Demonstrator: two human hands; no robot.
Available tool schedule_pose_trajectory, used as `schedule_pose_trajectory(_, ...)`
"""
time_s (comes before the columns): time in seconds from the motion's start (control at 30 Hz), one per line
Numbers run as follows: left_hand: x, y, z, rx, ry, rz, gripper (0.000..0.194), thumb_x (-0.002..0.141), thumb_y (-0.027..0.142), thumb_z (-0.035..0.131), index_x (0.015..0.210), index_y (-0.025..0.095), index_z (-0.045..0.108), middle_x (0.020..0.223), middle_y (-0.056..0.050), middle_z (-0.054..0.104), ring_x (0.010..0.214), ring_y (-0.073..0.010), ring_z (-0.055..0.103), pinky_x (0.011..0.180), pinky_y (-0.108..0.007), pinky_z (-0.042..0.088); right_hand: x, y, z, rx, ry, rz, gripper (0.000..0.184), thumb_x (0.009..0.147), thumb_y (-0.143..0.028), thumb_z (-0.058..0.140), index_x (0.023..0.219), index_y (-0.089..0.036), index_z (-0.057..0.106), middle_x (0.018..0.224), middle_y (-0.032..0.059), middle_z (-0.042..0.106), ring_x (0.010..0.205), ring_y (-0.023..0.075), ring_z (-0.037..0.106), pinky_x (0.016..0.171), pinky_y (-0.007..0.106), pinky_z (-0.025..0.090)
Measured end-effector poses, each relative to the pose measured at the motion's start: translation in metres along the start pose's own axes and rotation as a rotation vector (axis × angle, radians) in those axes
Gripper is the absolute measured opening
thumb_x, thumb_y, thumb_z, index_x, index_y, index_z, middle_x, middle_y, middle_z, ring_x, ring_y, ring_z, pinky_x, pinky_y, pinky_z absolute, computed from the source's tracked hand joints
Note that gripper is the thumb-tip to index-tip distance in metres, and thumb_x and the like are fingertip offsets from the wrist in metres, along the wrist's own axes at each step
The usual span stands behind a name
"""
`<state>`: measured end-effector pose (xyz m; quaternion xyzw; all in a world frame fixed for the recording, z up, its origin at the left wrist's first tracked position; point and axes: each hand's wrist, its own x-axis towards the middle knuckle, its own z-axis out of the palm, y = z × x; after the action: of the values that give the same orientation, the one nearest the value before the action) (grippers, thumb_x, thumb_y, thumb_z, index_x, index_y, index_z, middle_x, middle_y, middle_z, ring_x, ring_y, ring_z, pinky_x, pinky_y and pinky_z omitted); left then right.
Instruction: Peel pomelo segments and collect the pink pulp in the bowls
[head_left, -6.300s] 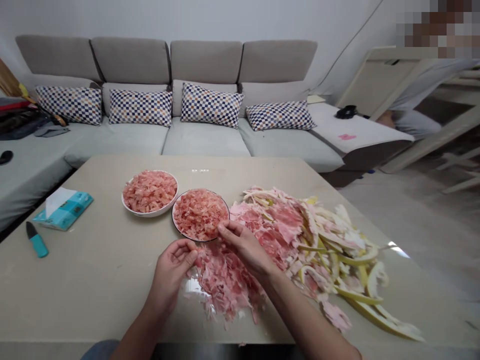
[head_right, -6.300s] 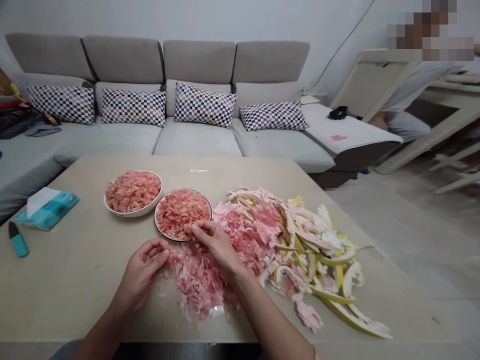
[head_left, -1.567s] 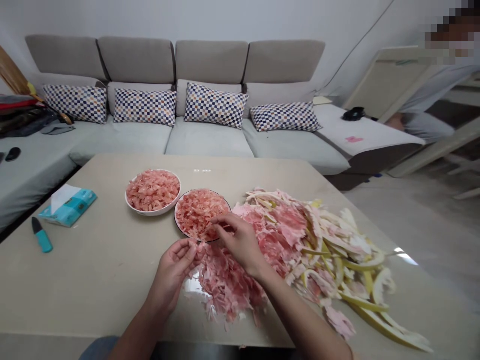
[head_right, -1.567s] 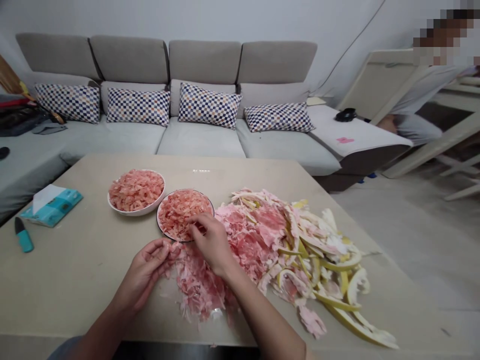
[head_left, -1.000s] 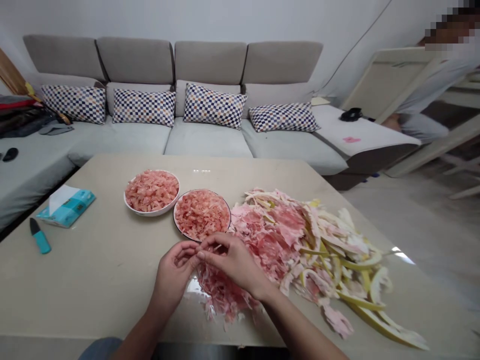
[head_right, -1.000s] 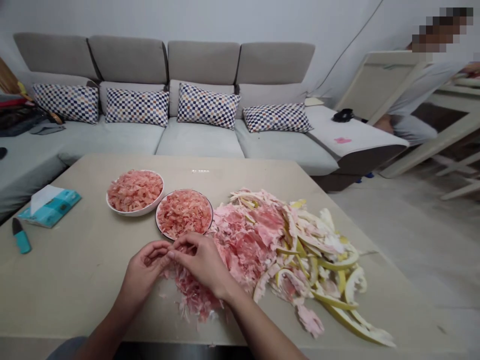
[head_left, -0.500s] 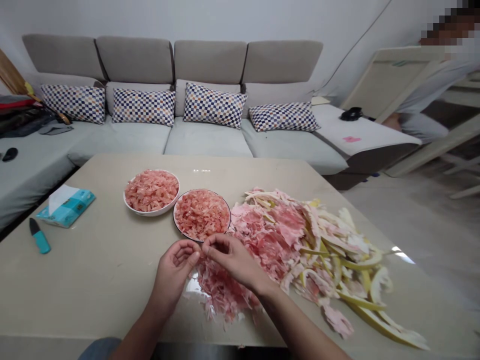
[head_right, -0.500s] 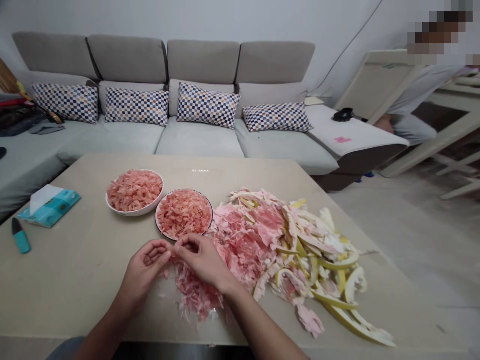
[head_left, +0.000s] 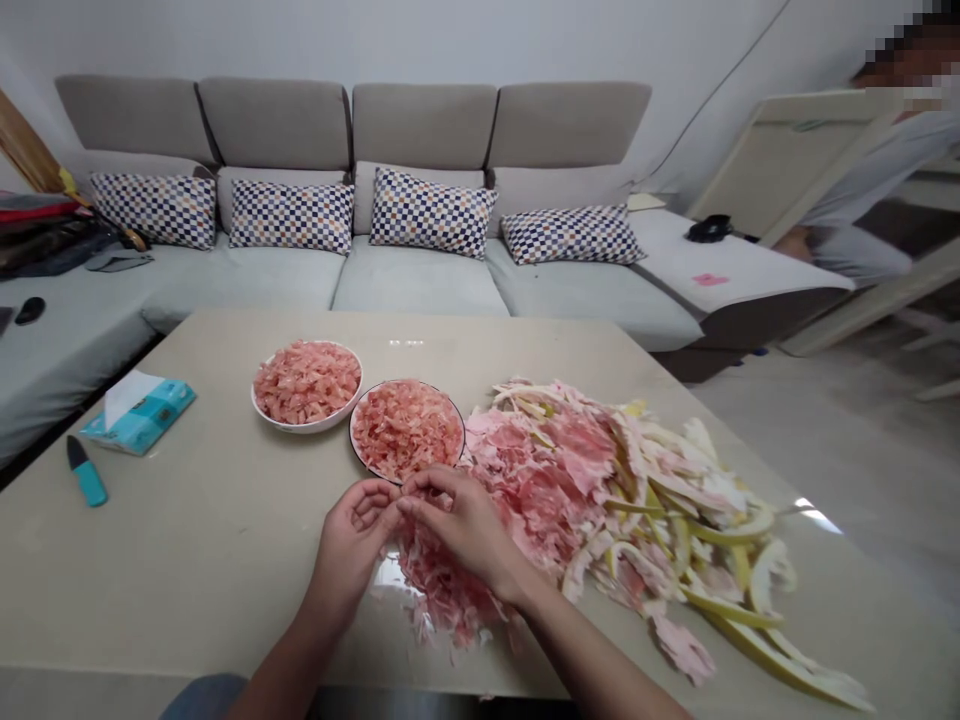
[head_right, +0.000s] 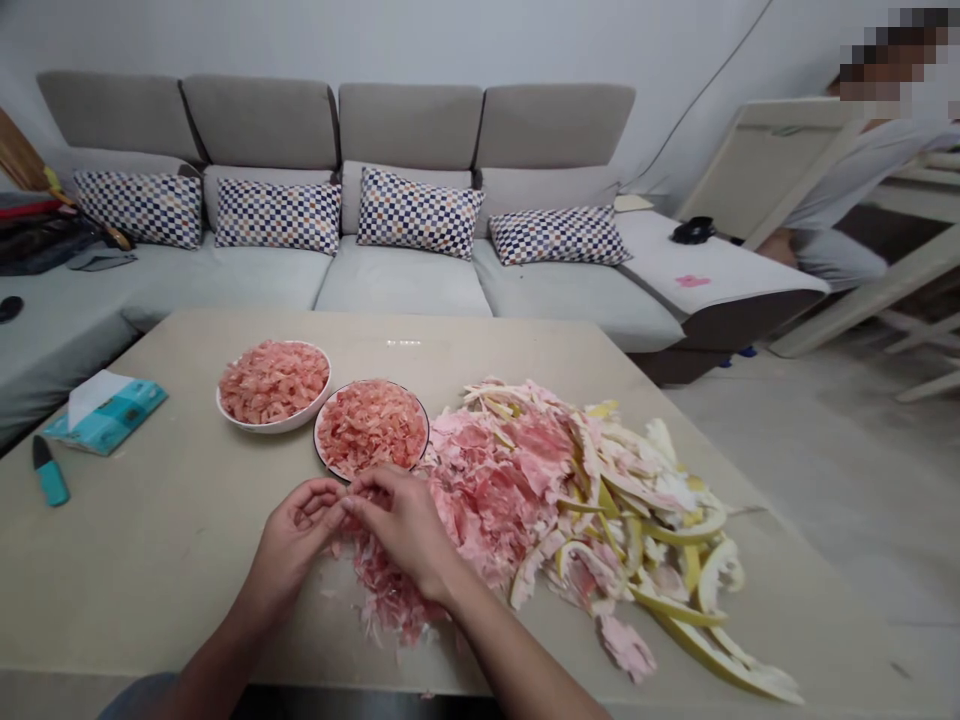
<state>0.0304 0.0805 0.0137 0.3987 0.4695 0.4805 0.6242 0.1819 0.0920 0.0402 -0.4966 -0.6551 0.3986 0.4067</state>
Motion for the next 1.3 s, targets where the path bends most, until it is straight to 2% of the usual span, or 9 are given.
schedule_pose_trajectory(0.2, -0.001, 0.0, 0.002, -0.092, 0.006, -0.039, 0.03, 0.074, 0.036, 0.073, 0.092, 0.016, 0.059, 0.083, -0.002, 0.061, 0.065, -0.0099, 0.055, 0.047, -0.017, 0.039, 0.001, 0.005, 0.005, 0.015, 0.038, 0.005, 0.008, 0.082, -0.022, 0.063, 0.077, -0.018, 0.067, 0.079, 0.0019, 0.068, 0.076, 0.0154, 0.06, 0.071, 0.026, 0.043)
schedule_pose_trajectory(0.43, -0.002, 0.002, 0.001, -0.181, 0.028, -0.076, 0.032, 0.071, 0.035, 0.076, 0.091, 0.016, 0.059, 0.077, 0.0, 0.06, 0.058, -0.0081, 0.054, 0.046, -0.016, 0.036, 0.004, 0.013, 0.011, 0.243, -0.01, 0.165, 0.025, 0.082, -0.041, 0.062, 0.076, -0.017, 0.065, 0.07, -0.0001, 0.062, 0.067, 0.014, 0.054, 0.064, 0.025, 0.042)
schedule_pose_trajectory(0.57, -0.002, 0.001, 0.0, -0.186, 0.028, -0.073, 0.032, 0.072, 0.035, 0.075, 0.092, 0.017, 0.058, 0.079, 0.0, 0.061, 0.059, -0.0082, 0.054, 0.046, -0.016, 0.036, 0.005, 0.022, 0.012, 0.426, -0.031, 0.246, 0.038, 0.077, -0.054, 0.065, 0.073, -0.017, 0.061, 0.064, -0.0016, 0.056, 0.06, 0.0121, 0.05, 0.059, 0.024, 0.039)
schedule_pose_trajectory(0.67, -0.003, 0.0, -0.001, -0.187, 0.021, -0.074, 0.031, 0.073, 0.034, 0.074, 0.093, 0.017, 0.057, 0.08, 0.0, 0.061, 0.06, -0.0082, 0.055, 0.046, -0.016, 0.036, 0.007, 0.023, 0.007, 0.479, -0.026, 0.267, 0.04, 0.077, -0.055, 0.065, 0.069, -0.017, 0.059, 0.06, -0.0026, 0.053, 0.056, 0.0109, 0.047, 0.057, 0.023, 0.038)
schedule_pose_trajectory(0.77, -0.003, 0.001, -0.001, -0.19, 0.022, -0.092, 0.032, 0.073, 0.035, 0.075, 0.093, 0.017, 0.058, 0.083, -0.001, 0.062, 0.063, -0.0095, 0.058, 0.047, -0.017, 0.038, 0.012, 0.023, -0.002, 0.364, 0.031, 0.238, 0.033, 0.08, -0.049, 0.064, 0.074, -0.016, 0.062, 0.064, -0.001, 0.057, 0.057, 0.0121, 0.05, 0.056, 0.024, 0.04)
schedule_pose_trajectory(0.93, -0.001, 0.001, -0.001, -0.235, 0.052, -0.117, 0.035, 0.069, 0.035, 0.078, 0.093, 0.017, 0.06, 0.087, -0.002, 0.064, 0.069, -0.0121, 0.063, 0.058, -0.021, 0.047, 0.03, 0.028, -0.011, -0.114, 0.2, -0.015, 0.014, 0.084, -0.029, 0.06, 0.084, -0.018, 0.069, 0.084, 0.0057, 0.069, 0.077, 0.019, 0.061, 0.073, 0.031, 0.047)
schedule_pose_trajectory(1.07, 0.002, 0.003, -0.005, -0.277, 0.088, -0.142, 0.033, 0.07, 0.032, 0.077, 0.095, 0.017, 0.061, 0.091, -0.002, 0.066, 0.079, -0.0138, 0.066, 0.076, -0.026, 0.051, 0.038, 0.038, -0.007, -0.225, 0.161, -0.115, 0.015, 0.084, -0.019, 0.06, 0.094, -0.022, 0.071, 0.096, 0.0065, 0.069, 0.091, 0.0214, 0.061, 0.086, 0.035, 0.045)
schedule_pose_trajectory(1.2, 0.006, 0.007, -0.01, -0.335, 0.084, -0.132, 0.027, 0.074, 0.029, 0.075, 0.096, 0.018, 0.063, 0.085, -0.001, 0.066, 0.074, -0.0115, 0.064, 0.076, -0.025, 0.052, 0.038, 0.045, -0.005, -0.37, 0.149, -0.201, 0.021, 0.086, -0.016, 0.056, 0.101, -0.022, 0.068, 0.102, 0.0078, 0.066, 0.092, 0.0211, 0.061, 0.084, 0.035, 0.047)
schedule_pose_trajectory(1.3, 0.007, 0.009, -0.013, -0.405, 0.064, -0.108, 0.024, 0.076, 0.025, 0.073, 0.097, 0.018, 0.064, 0.084, 0.0, 0.064, 0.071, -0.0103, 0.063, 0.076, -0.025, 0.052, 0.038, 0.045, -0.007, -0.356, 0.163, -0.222, 0.019, 0.086, -0.017, 0.056, 0.099, -0.022, 0.069, 0.099, 0.0077, 0.066, 0.092, 0.0208, 0.061, 0.084, 0.035, 0.048)
